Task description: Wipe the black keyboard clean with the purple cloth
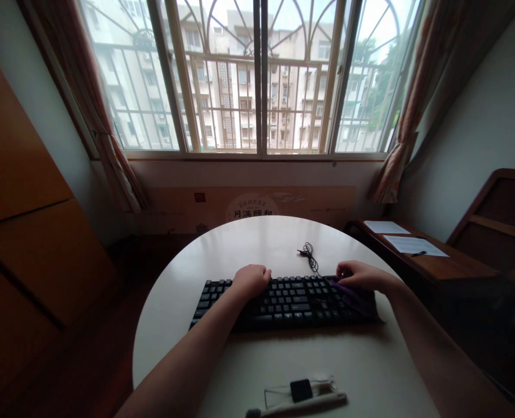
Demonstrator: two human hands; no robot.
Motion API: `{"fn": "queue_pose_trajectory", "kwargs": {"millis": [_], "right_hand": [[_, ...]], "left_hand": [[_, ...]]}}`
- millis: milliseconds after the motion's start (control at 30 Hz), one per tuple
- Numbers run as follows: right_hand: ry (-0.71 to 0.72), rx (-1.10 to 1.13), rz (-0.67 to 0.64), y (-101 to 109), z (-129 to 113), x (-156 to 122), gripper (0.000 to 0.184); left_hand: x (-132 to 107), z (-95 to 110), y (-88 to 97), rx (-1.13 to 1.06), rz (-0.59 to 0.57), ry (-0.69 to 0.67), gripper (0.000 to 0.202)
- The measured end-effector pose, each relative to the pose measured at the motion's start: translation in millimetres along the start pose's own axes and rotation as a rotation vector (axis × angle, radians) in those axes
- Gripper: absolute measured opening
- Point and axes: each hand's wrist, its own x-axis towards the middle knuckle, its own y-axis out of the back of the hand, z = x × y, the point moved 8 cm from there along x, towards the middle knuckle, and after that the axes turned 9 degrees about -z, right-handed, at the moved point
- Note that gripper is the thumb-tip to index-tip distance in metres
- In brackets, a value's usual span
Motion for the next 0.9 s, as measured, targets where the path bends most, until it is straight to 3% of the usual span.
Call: {"fn": "queue_pose_trajectory", "kwargs": {"millis": [300,900], "right_hand": [[0.014,0.098,-0.025,2.3,12.0,-2.5,0.024],[-0.012,0.005,-0.002,4.2,15.1,-0.3,0.023]], "left_hand": [[2.5,-1.5,-3.6,-0.002,-0.001,-0.011,0.047],[2.3,-1.9,-2.8,-0.008,0.004,-0.006,0.046]]}}
